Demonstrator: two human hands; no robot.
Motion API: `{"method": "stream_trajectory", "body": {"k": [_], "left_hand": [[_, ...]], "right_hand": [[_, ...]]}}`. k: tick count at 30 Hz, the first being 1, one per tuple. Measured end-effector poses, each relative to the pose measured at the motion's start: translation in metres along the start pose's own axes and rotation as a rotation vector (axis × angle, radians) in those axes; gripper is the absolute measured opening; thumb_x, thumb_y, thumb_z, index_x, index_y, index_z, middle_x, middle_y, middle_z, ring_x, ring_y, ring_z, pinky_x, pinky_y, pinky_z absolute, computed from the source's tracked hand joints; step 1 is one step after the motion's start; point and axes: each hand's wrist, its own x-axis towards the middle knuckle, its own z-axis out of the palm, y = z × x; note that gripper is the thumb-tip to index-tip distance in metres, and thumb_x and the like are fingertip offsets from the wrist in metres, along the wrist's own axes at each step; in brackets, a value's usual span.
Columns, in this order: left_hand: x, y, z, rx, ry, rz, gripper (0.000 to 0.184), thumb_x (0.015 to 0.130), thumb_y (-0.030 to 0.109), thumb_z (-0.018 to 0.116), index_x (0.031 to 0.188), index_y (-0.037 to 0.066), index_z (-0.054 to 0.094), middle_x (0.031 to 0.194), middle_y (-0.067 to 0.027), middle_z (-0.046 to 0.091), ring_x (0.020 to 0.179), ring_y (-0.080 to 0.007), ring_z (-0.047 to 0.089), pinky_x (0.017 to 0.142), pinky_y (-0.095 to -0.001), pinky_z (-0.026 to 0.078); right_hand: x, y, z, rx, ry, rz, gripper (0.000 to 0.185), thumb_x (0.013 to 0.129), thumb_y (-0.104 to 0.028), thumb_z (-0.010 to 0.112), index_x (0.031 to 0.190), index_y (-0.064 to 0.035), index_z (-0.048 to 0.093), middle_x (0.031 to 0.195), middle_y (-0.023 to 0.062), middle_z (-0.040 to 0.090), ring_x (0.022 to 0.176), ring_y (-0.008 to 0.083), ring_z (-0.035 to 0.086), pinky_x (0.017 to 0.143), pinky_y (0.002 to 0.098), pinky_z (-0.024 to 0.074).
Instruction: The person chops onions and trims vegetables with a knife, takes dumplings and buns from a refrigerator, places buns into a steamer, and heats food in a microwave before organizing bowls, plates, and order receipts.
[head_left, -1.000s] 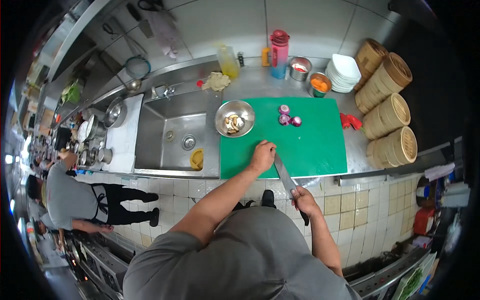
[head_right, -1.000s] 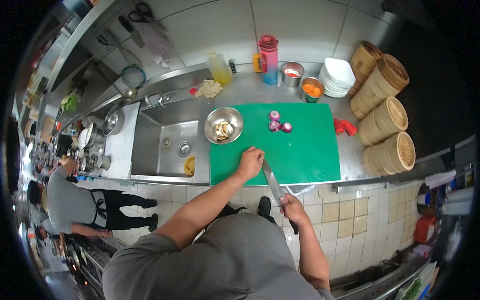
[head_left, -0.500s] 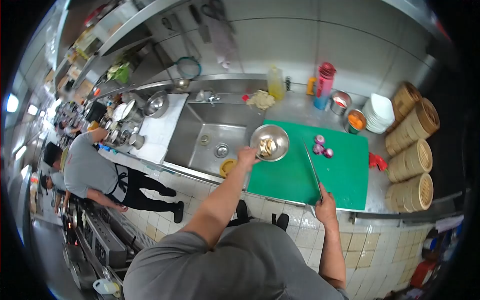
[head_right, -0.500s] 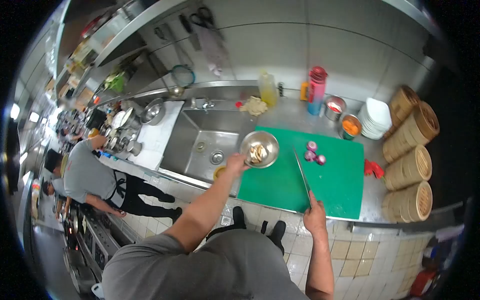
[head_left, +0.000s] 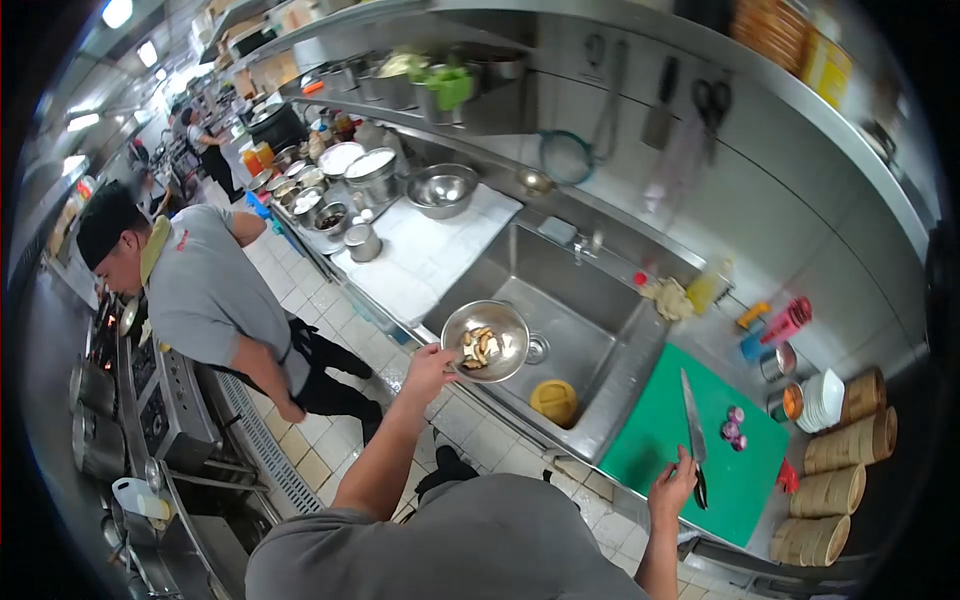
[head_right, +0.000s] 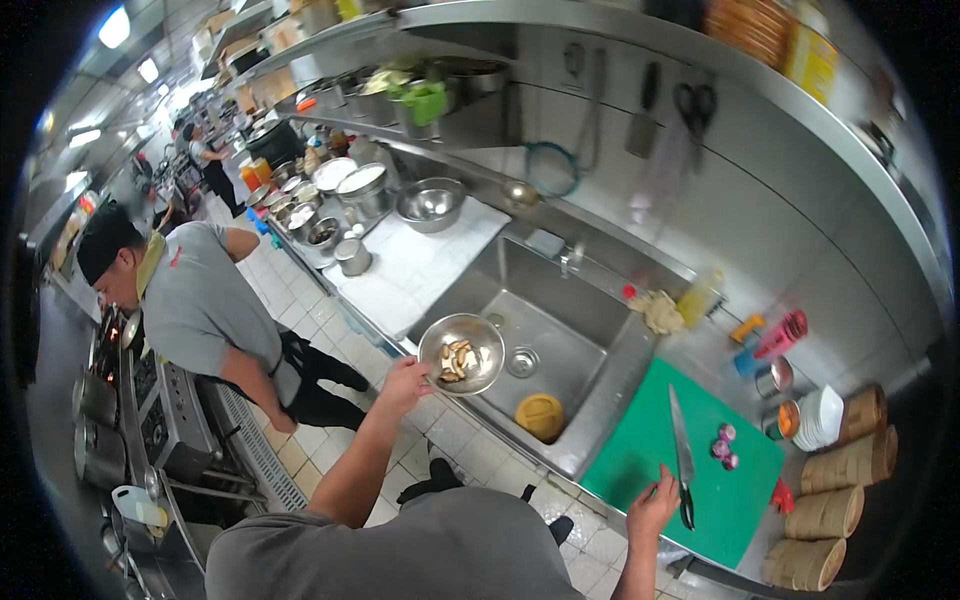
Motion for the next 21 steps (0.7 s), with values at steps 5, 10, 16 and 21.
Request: {"method": "stream_trajectory", "body": {"k": [5,10,16,21], "left_hand": [[0.045,0.089,-0.09,-0.14,0.052,-0.012,0.013,0.084,0.007,0.064,0.095,0.003,0.06,0.085,-0.0055,0.058,0.074,-0.019,0.062,0.059,-0.0371,0.06],[0.122,0.181,-0.145,-0.141,0.102,0.127,0.015,0.083,0.005,0.063,0.097,0.004,0.058,0.089,-0.0068,0.06,0.082,-0.021,0.063,0.066,-0.0437,0.061],[0.22,0.236,-0.306,-0.368,0.307,0.286,0.015,0.082,0.006,0.06,0.096,0.007,0.056,0.081,-0.001,0.049,0.075,-0.0165,0.052,0.077,-0.0496,0.058],[0.186,0.239,-0.463,-0.235,0.6,0.25,0.011,0.078,0.012,0.063,0.086,0.008,0.055,0.081,-0.0032,0.046,0.076,-0.0181,0.049,0.077,-0.0496,0.054]], "right_hand": [[0.009,-0.139,0.068,0.274,-0.011,-0.044,0.025,0.089,-0.001,0.061,0.114,-0.0009,0.064,0.093,0.0169,0.068,0.082,0.031,0.067,0.076,0.0415,0.052],[0.009,-0.285,0.11,0.492,-0.194,-0.133,0.018,0.091,-0.003,0.063,0.108,0.002,0.065,0.087,0.0146,0.07,0.073,0.0186,0.067,0.069,0.0319,0.0539],[0.098,-0.404,0.165,0.519,-0.253,-0.176,0.022,0.084,-0.005,0.067,0.106,-0.0035,0.067,0.085,0.0142,0.069,0.072,0.0269,0.067,0.071,0.0363,0.0538],[0.171,-0.543,0.23,0.339,-0.325,-0.641,0.025,0.082,-0.008,0.067,0.107,-0.0093,0.07,0.091,0.0106,0.071,0.087,0.0321,0.066,0.082,0.0425,0.0521]]}}
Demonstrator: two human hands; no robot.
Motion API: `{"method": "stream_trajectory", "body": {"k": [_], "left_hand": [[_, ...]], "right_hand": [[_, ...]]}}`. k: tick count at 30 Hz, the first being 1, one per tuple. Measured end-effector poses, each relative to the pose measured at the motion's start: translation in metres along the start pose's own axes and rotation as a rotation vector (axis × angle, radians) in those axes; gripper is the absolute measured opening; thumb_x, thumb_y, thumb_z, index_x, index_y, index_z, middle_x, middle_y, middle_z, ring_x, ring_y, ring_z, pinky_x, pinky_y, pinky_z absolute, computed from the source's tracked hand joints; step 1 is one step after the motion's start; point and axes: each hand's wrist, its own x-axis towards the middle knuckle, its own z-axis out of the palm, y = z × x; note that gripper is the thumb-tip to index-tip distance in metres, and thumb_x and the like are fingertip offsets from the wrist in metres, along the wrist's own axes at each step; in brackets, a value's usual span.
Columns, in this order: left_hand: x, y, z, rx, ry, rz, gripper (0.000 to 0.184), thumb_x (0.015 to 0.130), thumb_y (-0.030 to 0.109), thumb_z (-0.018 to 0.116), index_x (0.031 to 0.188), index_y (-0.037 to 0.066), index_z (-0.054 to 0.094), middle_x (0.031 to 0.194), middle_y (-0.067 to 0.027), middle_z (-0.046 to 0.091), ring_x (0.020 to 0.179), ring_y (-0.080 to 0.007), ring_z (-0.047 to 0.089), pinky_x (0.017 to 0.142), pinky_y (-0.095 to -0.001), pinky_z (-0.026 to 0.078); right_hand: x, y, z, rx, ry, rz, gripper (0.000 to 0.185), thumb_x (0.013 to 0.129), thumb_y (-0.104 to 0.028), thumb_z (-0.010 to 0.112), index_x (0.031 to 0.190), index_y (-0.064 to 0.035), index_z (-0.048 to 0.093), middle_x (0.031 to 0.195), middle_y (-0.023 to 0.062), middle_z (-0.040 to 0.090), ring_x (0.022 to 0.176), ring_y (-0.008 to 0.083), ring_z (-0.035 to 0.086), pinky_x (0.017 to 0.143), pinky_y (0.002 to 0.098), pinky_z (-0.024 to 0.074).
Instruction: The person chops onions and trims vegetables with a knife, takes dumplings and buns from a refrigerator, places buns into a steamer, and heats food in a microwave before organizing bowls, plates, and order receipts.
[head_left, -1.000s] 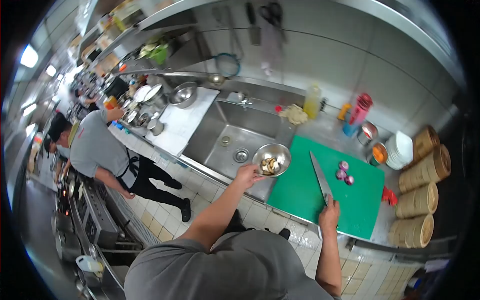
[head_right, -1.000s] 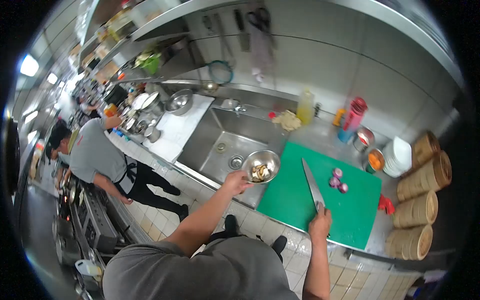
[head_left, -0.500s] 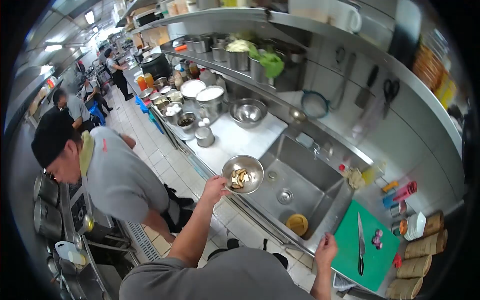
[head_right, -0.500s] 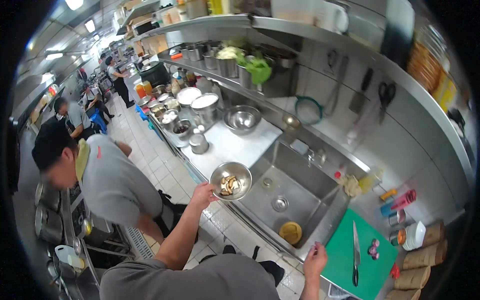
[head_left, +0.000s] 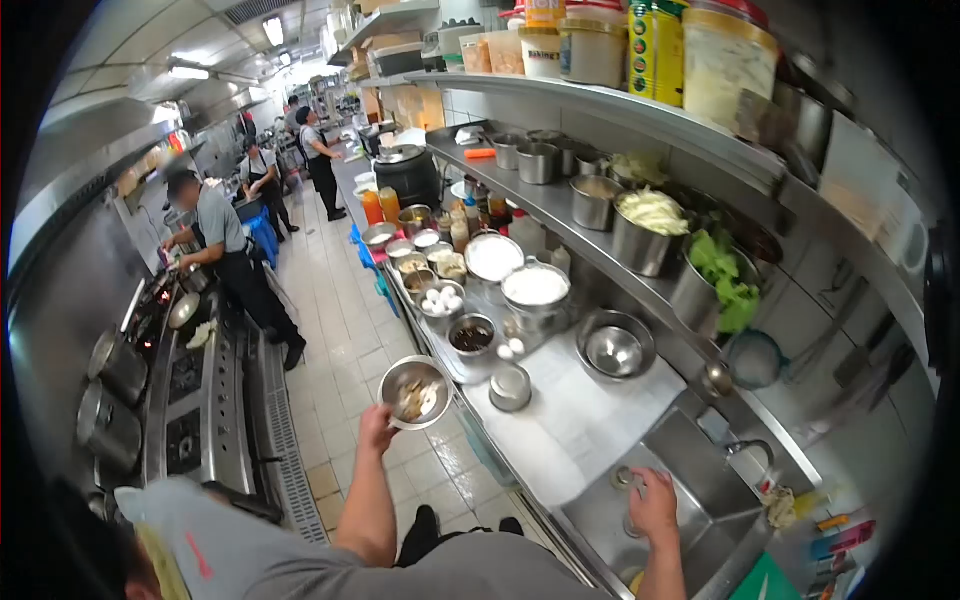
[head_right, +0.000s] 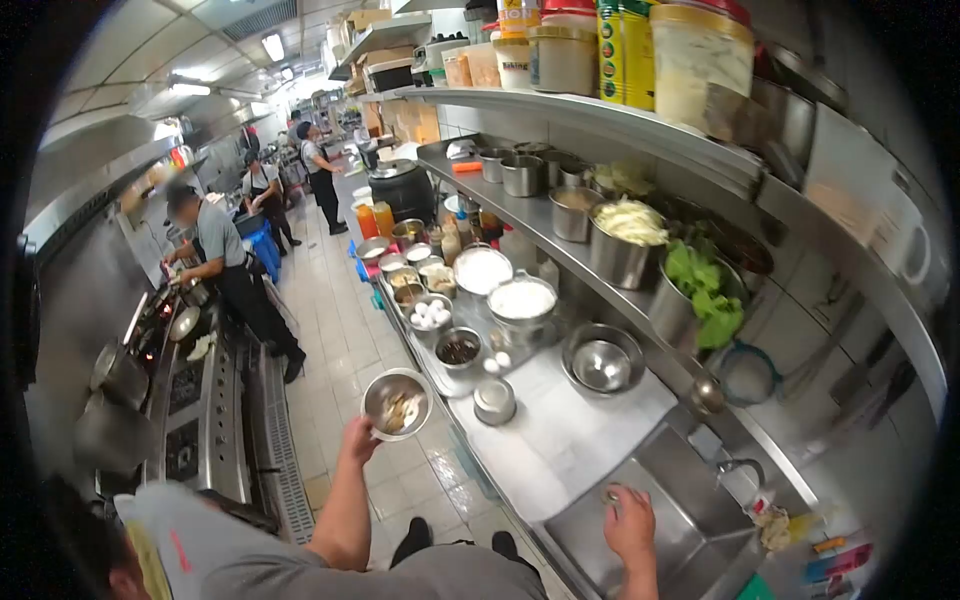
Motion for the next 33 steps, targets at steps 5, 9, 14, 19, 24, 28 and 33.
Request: {"method": "stream_trajectory", "body": {"k": [5,9,14,19,24,28,33], "left_hand": [[-0.013,0.031,-0.137,-0.006,0.266,0.058,0.016,0.079,0.011,0.059,0.095,0.008,0.058,0.085,-0.003,0.053,0.078,-0.019,0.057,0.072,-0.0483,0.058],[0.022,0.033,-0.208,-0.127,0.395,0.002,0.019,0.079,0.007,0.055,0.097,0.008,0.058,0.093,-0.0072,0.059,0.085,-0.0237,0.064,0.065,-0.0466,0.058],[0.112,0.027,-0.266,-0.241,0.367,-0.075,0.015,0.077,0.005,0.056,0.091,0.009,0.054,0.089,-0.0089,0.059,0.077,-0.0267,0.065,0.058,-0.0458,0.056],[0.198,0.06,-0.284,-0.275,0.204,-0.152,0.016,0.079,0.005,0.058,0.095,0.007,0.058,0.089,-0.0095,0.063,0.073,-0.0248,0.066,0.054,-0.0407,0.057],[0.256,0.129,-0.237,-0.281,0.149,-0.181,0.015,0.081,0.002,0.058,0.095,0.002,0.063,0.082,-0.0077,0.068,0.06,-0.0162,0.066,0.044,-0.028,0.054],[0.313,0.134,-0.232,-0.206,0.05,-0.253,0.013,0.082,0.002,0.06,0.094,0.001,0.063,0.08,-0.007,0.068,0.059,-0.0154,0.065,0.044,-0.0275,0.054],[0.374,0.134,-0.213,-0.106,-0.098,-0.303,0.017,0.082,0.0,0.058,0.099,0.0,0.063,0.089,-0.0102,0.069,0.071,-0.0225,0.069,0.061,-0.0383,0.062]], "right_hand": [[0.189,-0.125,0.022,0.036,-0.128,-0.173,0.02,0.084,-0.017,0.07,0.104,-0.0112,0.071,0.088,0.0092,0.069,0.085,0.0316,0.066,0.078,0.0441,0.0523],[0.353,-0.236,0.057,-0.076,0.144,-0.424,0.019,0.082,-0.016,0.072,0.1,-0.0092,0.07,0.09,0.0115,0.067,0.087,0.0325,0.066,0.076,0.0425,0.052],[0.617,-0.315,0.104,-0.238,0.219,-0.203,0.027,0.083,-0.025,0.066,0.105,-0.0106,0.072,0.105,0.0172,0.071,0.099,0.0359,0.068,0.087,0.0459,0.0537],[0.811,-0.261,0.138,-0.906,-0.155,-0.015,0.046,0.079,-0.036,0.067,0.113,-0.0046,0.073,0.118,0.0204,0.069,0.111,0.0356,0.066,0.096,0.0442,0.0507],[0.807,-0.292,0.151,-1.023,-0.243,0.144,0.069,0.064,-0.048,0.076,0.114,-0.0006,0.073,0.128,0.0217,0.065,0.125,0.0357,0.059,0.107,0.0418,0.0438],[0.804,-0.316,0.147,-0.984,-0.407,0.189,0.052,0.074,-0.039,0.07,0.115,-0.0075,0.074,0.125,0.0156,0.069,0.12,0.0355,0.062,0.103,0.0415,0.0461],[0.812,-0.292,0.153,-0.869,-0.395,0.239,0.037,0.075,-0.029,0.068,0.107,-0.0137,0.078,0.113,0.0114,0.074,0.102,0.0291,0.07,0.088,0.0417,0.053]]}}
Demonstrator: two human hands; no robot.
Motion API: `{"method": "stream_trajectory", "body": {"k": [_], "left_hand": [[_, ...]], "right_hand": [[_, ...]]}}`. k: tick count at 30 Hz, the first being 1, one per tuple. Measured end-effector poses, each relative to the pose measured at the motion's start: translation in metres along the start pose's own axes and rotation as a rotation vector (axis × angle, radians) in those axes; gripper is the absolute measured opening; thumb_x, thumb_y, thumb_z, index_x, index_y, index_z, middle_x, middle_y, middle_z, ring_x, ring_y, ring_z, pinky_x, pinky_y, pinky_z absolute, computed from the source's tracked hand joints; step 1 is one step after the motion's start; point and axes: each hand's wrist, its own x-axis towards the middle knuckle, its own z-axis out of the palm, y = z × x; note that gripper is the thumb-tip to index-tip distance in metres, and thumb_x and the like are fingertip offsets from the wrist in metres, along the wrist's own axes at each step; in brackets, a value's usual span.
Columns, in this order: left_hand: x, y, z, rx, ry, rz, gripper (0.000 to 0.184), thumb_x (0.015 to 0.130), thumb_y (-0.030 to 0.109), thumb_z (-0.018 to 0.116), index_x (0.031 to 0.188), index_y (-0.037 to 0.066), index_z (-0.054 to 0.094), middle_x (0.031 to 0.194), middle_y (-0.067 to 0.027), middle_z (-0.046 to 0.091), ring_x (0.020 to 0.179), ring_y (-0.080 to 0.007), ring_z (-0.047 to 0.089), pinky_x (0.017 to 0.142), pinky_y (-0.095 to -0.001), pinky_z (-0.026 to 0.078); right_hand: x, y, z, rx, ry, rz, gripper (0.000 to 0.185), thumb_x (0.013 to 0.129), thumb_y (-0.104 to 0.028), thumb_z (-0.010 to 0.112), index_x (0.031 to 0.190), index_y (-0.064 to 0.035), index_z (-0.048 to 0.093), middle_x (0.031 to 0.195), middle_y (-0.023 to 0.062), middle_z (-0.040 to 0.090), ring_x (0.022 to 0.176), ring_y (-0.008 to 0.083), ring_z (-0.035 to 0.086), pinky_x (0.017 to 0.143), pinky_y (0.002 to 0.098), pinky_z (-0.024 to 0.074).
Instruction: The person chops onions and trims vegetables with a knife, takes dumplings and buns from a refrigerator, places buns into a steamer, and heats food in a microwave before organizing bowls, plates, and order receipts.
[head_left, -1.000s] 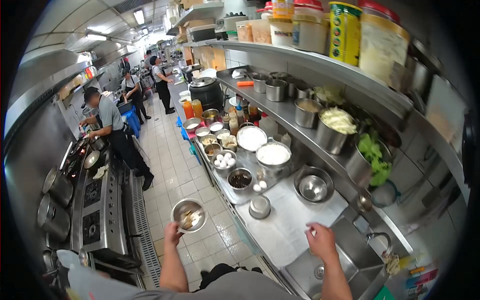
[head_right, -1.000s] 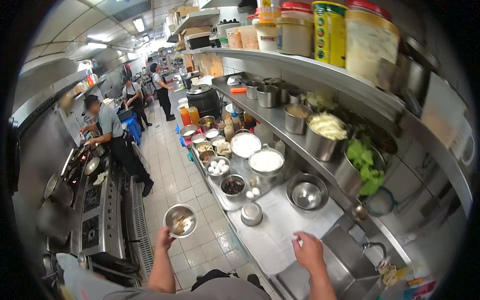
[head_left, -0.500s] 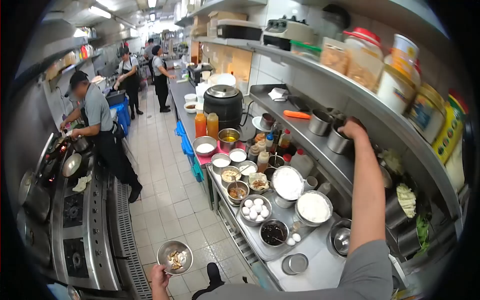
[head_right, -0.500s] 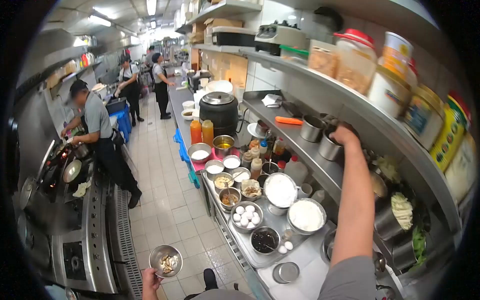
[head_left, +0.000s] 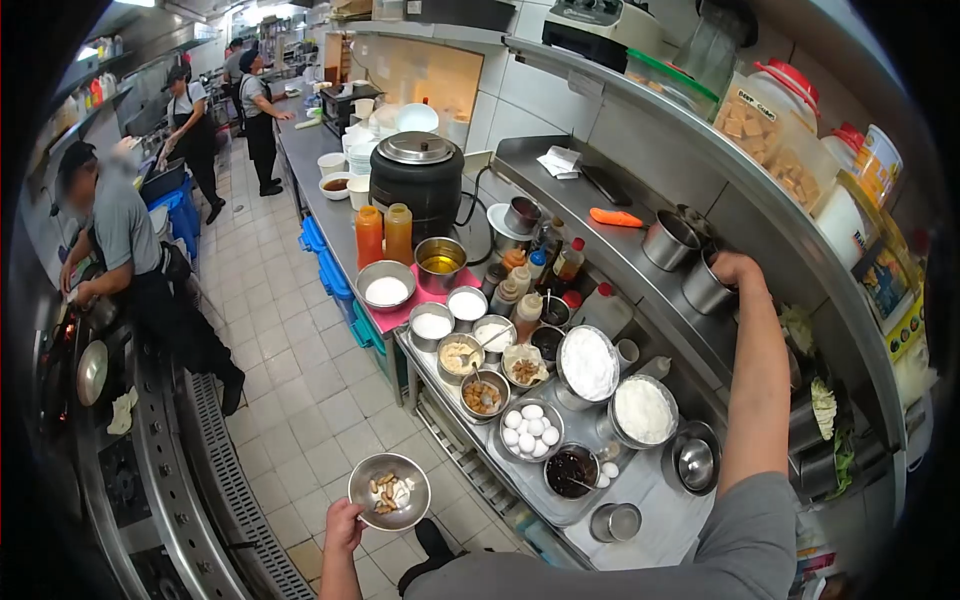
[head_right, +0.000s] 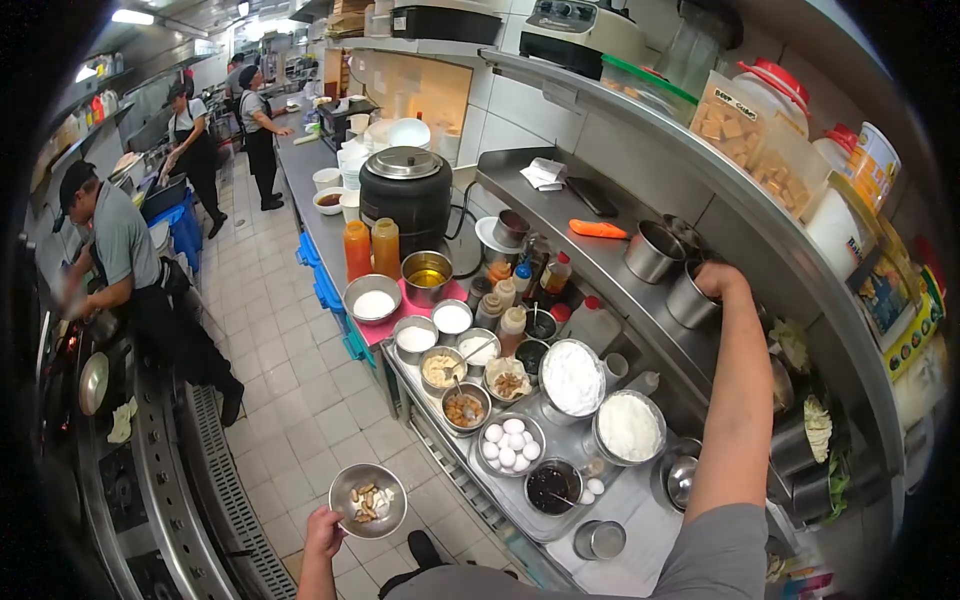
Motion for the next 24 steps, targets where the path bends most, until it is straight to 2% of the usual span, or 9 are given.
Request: {"method": "stream_trajectory", "body": {"k": [4,6,9,10,11,13,15,18,24], "left_hand": [[0.014,0.009,0.026,-0.006,-0.087,-0.033,0.015,0.083,0.0,0.059,0.097,0.001,0.064,0.087,-0.0089,0.068,0.071,-0.0223,0.069,0.066,-0.0418,0.062],[0.0,0.024,0.046,-0.066,-0.054,-0.039,0.01,0.081,0.0,0.061,0.089,0.001,0.065,0.081,-0.0081,0.069,0.065,-0.018,0.067,0.054,-0.0319,0.059],[0.004,0.011,0.022,0.017,-0.046,-0.052,0.012,0.08,-0.001,0.06,0.091,0.0,0.065,0.083,-0.0091,0.069,0.066,-0.0195,0.068,0.055,-0.0343,0.06],[0.004,0.006,0.014,0.047,-0.081,-0.065,0.012,0.08,-0.001,0.06,0.091,0.0,0.065,0.083,-0.0091,0.069,0.066,-0.0195,0.068,0.055,-0.0343,0.06],[0.0,0.002,0.004,0.07,-0.078,-0.068,0.016,0.081,0.0,0.058,0.096,0.0,0.063,0.087,-0.0098,0.068,0.073,-0.022,0.069,0.062,-0.0392,0.061],[-0.01,0.011,0.004,0.11,-0.084,-0.066,0.02,0.081,0.002,0.056,0.1,0.0,0.062,0.09,-0.0105,0.068,0.079,-0.0245,0.07,0.068,-0.044,0.062],[-0.03,0.015,0.011,0.086,0.03,-0.053,0.017,0.08,0.0,0.056,0.095,0.001,0.064,0.085,-0.0095,0.068,0.066,-0.0197,0.067,0.055,-0.0354,0.061],[-0.032,-0.001,-0.003,0.068,0.043,-0.01,0.016,0.081,0.002,0.056,0.095,0.002,0.064,0.083,-0.0076,0.067,0.066,-0.0187,0.066,0.055,-0.0335,0.059],[-0.079,-0.001,0.061,0.006,0.083,0.051,0.016,0.082,0.005,0.056,0.096,0.005,0.064,0.083,-0.0042,0.066,0.067,-0.0166,0.066,0.053,-0.0316,0.057]], "right_hand": [[0.003,0.014,0.007,-0.021,-0.017,-0.002,0.035,0.075,-0.026,0.068,0.105,-0.012,0.077,0.11,0.0128,0.074,0.1,0.0285,0.07,0.085,0.0422,0.0531],[0.007,0.019,0.01,-0.034,-0.023,-0.01,0.034,0.075,-0.025,0.068,0.104,-0.0108,0.077,0.109,0.0138,0.074,0.098,0.0281,0.07,0.083,0.0425,0.0532],[0.036,0.059,0.016,-0.211,0.092,-0.056,0.031,0.075,-0.02,0.066,0.101,-0.0079,0.076,0.105,0.0159,0.074,0.092,0.0273,0.07,0.079,0.0435,0.0525],[-0.004,0.039,-0.009,-0.171,0.048,-0.043,0.034,0.07,-0.023,0.074,0.1,-0.0053,0.076,0.103,0.0177,0.073,0.092,0.0308,0.071,0.083,0.043,0.0526],[-0.004,0.052,-0.01,0.081,0.045,-0.016,0.034,0.071,-0.021,0.077,0.102,-0.0073,0.076,0.102,0.0159,0.074,0.09,0.0293,0.069,0.081,0.0435,0.0523],[-0.036,0.049,-0.029,0.154,0.101,-0.067,0.036,0.072,-0.023,0.079,0.106,-0.0117,0.076,0.102,0.0114,0.074,0.093,0.0264,0.068,0.082,0.0424,0.0519],[-0.056,0.048,-0.036,0.188,0.145,-0.077,0.035,0.072,-0.023,0.08,0.105,-0.0117,0.077,0.099,0.0099,0.075,0.093,0.0248,0.068,0.083,0.0394,0.0517],[-0.062,0.053,-0.036,0.251,0.164,-0.08,0.036,0.072,-0.023,0.081,0.106,-0.0122,0.077,0.096,0.0075,0.076,0.094,0.0216,0.067,0.086,0.036,0.051],[-0.063,0.07,-0.018,0.575,0.286,-0.052,0.034,0.074,-0.018,0.073,0.107,-0.0095,0.075,0.085,0.0072,0.072,0.067,0.0181,0.065,0.056,0.0325,0.0527]]}}
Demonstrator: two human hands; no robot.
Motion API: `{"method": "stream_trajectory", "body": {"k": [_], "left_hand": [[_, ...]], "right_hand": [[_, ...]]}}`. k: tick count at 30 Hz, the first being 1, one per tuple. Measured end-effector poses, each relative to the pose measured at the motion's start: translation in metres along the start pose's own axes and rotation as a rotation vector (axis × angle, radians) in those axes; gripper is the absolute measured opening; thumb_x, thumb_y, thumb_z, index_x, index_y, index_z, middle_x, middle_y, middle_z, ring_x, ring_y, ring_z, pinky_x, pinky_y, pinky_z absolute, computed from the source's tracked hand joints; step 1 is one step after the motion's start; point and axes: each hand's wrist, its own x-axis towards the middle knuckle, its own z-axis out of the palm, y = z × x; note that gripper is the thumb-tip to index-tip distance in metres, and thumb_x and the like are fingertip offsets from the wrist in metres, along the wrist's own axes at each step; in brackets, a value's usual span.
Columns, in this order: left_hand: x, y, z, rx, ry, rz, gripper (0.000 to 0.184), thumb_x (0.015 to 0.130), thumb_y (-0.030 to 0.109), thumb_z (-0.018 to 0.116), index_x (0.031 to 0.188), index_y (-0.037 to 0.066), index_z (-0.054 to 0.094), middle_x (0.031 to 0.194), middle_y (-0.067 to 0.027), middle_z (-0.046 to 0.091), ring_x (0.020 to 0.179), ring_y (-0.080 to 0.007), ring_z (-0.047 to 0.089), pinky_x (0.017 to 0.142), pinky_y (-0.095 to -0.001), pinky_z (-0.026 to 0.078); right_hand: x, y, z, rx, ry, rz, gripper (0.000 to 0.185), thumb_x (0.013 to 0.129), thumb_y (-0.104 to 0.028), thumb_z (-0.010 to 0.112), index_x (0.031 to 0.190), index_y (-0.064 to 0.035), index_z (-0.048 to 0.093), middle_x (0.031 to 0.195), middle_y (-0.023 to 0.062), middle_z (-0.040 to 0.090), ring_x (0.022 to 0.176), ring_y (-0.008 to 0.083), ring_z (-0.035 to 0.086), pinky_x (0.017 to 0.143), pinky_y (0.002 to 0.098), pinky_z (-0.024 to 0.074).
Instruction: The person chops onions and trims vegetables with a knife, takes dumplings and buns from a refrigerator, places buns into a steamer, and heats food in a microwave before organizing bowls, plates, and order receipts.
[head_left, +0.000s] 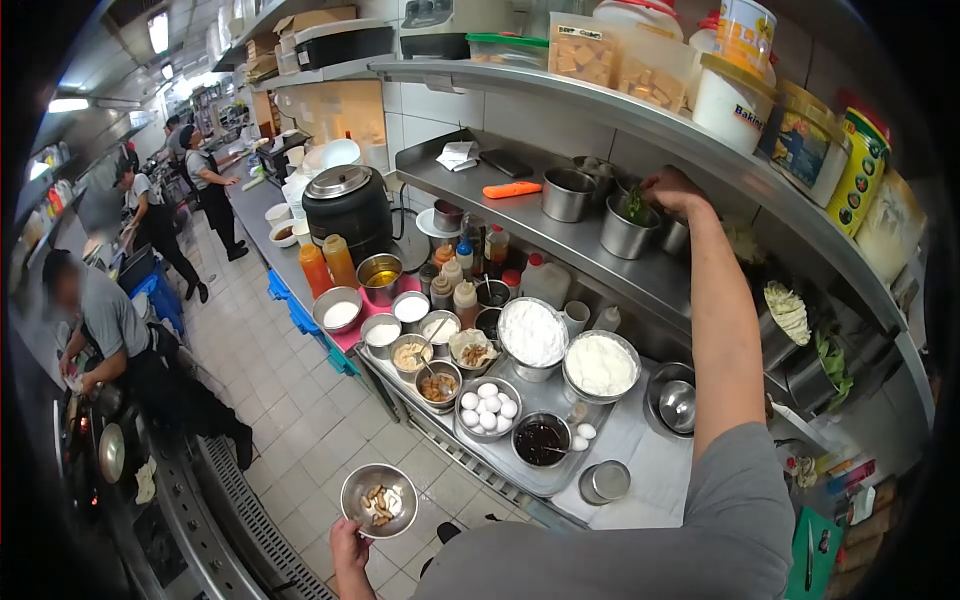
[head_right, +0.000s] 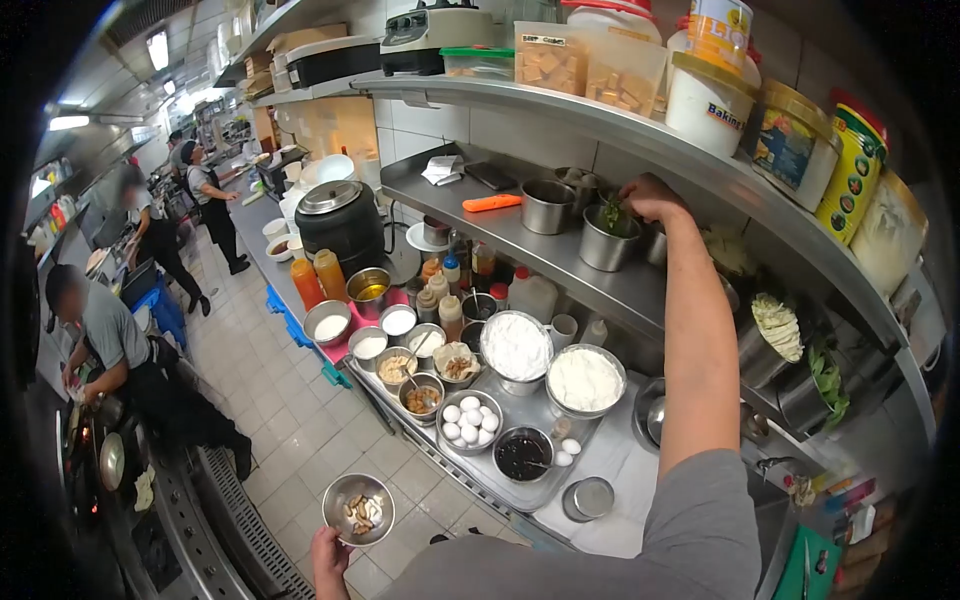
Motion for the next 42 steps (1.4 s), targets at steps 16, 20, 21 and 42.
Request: {"method": "stream_trajectory", "body": {"k": [16,20,21,42], "left_hand": [[-0.089,0.016,0.406,0.049,-0.544,0.102,0.01,0.093,0.012,0.062,0.101,0.008,0.058,0.096,-0.0035,0.061,0.09,-0.0165,0.064,0.077,-0.0436,0.06],[-0.113,0.015,0.461,-0.008,-0.578,0.152,0.01,0.092,0.01,0.063,0.091,0.01,0.053,0.094,-0.0038,0.059,0.088,-0.0169,0.061,0.078,-0.0474,0.059],[-0.116,0.012,0.463,-0.027,-0.591,0.17,0.009,0.093,0.01,0.062,0.094,0.008,0.054,0.095,-0.0049,0.06,0.083,-0.0165,0.061,0.077,-0.0461,0.06],[-0.285,-0.099,-0.101,-0.362,0.233,0.365,0.016,0.087,0.013,0.068,0.098,0.004,0.061,0.097,-0.0064,0.062,0.093,-0.0208,0.062,0.082,-0.0462,0.055]], "right_hand": [[-0.003,0.043,0.005,0.809,0.057,-0.107,0.02,0.094,-0.007,0.06,0.11,0.0012,0.066,0.094,0.0078,0.068,0.076,0.0147,0.065,0.066,0.0269,0.058],[-0.093,0.002,0.006,0.716,-0.148,-0.343,0.015,0.091,-0.002,0.056,0.101,0.0011,0.067,0.083,0.0063,0.066,0.07,0.0111,0.065,0.061,0.025,0.0564],[-0.124,-0.013,0.013,0.583,-0.213,-0.422,0.012,0.092,-0.001,0.055,0.097,-0.0005,0.066,0.082,0.005,0.065,0.071,0.0092,0.064,0.062,0.0229,0.0557],[-0.562,-0.173,0.287,0.924,-0.371,-1.155,0.016,0.076,0.01,0.046,0.084,0.0026,0.058,0.111,0.0225,0.066,0.105,0.0368,0.06,0.097,0.0417,0.0445]]}}
